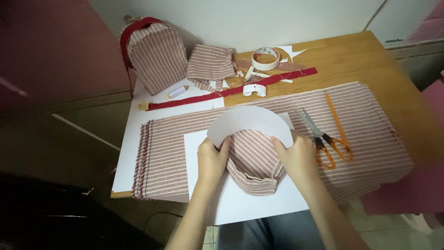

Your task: Trimming excess fabric from a sewn component using scissors on a workshop table.

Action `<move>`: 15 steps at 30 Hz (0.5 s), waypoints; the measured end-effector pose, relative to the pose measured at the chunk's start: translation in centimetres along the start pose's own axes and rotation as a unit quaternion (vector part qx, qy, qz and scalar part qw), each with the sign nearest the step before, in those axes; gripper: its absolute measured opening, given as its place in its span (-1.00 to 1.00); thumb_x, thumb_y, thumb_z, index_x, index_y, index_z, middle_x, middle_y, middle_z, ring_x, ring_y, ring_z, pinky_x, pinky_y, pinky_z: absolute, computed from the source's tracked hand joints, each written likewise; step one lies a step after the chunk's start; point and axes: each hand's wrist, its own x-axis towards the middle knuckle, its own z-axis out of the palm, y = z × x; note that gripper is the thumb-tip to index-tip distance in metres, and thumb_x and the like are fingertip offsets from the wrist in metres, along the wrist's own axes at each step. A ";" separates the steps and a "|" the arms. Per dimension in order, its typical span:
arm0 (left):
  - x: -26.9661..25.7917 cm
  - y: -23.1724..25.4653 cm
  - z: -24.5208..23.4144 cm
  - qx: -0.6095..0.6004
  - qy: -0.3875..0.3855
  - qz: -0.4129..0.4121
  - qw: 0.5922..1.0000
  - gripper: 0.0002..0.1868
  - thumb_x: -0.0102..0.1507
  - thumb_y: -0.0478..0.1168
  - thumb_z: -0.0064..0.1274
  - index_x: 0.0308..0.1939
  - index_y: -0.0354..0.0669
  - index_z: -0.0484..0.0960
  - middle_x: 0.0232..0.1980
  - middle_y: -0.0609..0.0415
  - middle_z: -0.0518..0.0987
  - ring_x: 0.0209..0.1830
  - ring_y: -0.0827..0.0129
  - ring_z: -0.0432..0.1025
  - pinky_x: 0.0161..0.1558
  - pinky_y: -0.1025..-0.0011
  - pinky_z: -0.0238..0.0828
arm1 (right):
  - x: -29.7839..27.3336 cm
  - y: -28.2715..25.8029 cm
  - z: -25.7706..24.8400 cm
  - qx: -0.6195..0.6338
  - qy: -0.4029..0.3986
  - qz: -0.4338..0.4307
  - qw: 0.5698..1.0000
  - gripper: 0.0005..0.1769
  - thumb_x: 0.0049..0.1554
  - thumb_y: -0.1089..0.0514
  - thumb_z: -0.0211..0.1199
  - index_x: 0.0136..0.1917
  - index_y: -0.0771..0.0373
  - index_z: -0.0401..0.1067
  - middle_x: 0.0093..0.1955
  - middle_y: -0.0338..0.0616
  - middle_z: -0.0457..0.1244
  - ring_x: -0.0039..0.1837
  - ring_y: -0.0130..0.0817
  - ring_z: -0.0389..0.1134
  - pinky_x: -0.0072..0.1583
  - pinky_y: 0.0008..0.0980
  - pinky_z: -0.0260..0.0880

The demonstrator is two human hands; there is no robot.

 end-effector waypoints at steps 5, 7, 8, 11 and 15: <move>-0.3 1.0 -0.1 0.012 0.008 -0.008 1.000 -0.60 0.34 -0.11 0.27 0.01 -0.48 0.70 -0.11 -0.42 0.74 0.06 -0.32 0.64 -0.01 -0.15 0.67 | -0.6 -1.2 -0.2 -0.005 0.024 0.010 1.000 -0.61 0.12 -0.08 0.54 -0.18 0.30 0.56 -0.30 0.12 0.40 -0.09 0.18 0.53 -0.05 0.06 0.56; -0.3 1.3 -0.1 0.012 0.007 -0.009 1.000 -0.62 0.35 -0.13 0.26 0.03 -0.46 0.72 -0.12 -0.36 0.75 0.06 -0.30 0.64 0.00 -0.12 0.66 | -0.4 -0.9 0.0 -0.015 0.019 0.007 1.000 -0.58 0.12 -0.12 0.52 -0.16 0.30 0.55 -0.27 0.15 0.41 -0.06 0.18 0.54 -0.04 0.07 0.57; -0.2 1.5 -0.2 0.012 0.007 -0.009 1.000 -0.62 0.35 -0.13 0.26 0.03 -0.46 0.72 -0.12 -0.36 0.75 0.06 -0.30 0.64 0.00 -0.12 0.66 | -0.3 -0.5 0.3 -0.015 0.019 0.007 1.000 -0.58 0.12 -0.12 0.52 -0.16 0.30 0.55 -0.27 0.15 0.41 -0.06 0.18 0.54 -0.04 0.07 0.57; 0.0 1.8 -0.1 0.032 -0.002 -0.019 0.999 -0.60 0.35 -0.12 0.25 0.07 -0.46 0.70 -0.08 -0.37 0.75 0.10 -0.30 0.64 0.05 -0.14 0.64 | 0.0 0.3 1.0 -0.044 0.018 -0.004 0.999 -0.52 0.12 -0.17 0.53 -0.15 0.32 0.56 -0.27 0.16 0.41 -0.08 0.20 0.54 -0.04 0.12 0.57; 0.1 2.1 -0.1 0.049 -0.001 -0.011 0.999 -0.57 0.36 -0.12 0.24 0.09 -0.49 0.67 -0.07 -0.41 0.74 0.10 -0.34 0.63 0.05 -0.17 0.63 | 0.2 0.0 0.7 -0.025 -0.013 0.000 1.000 -0.62 0.13 -0.06 0.52 -0.06 0.32 0.60 -0.24 0.12 0.44 -0.04 0.18 0.55 -0.02 0.08 0.58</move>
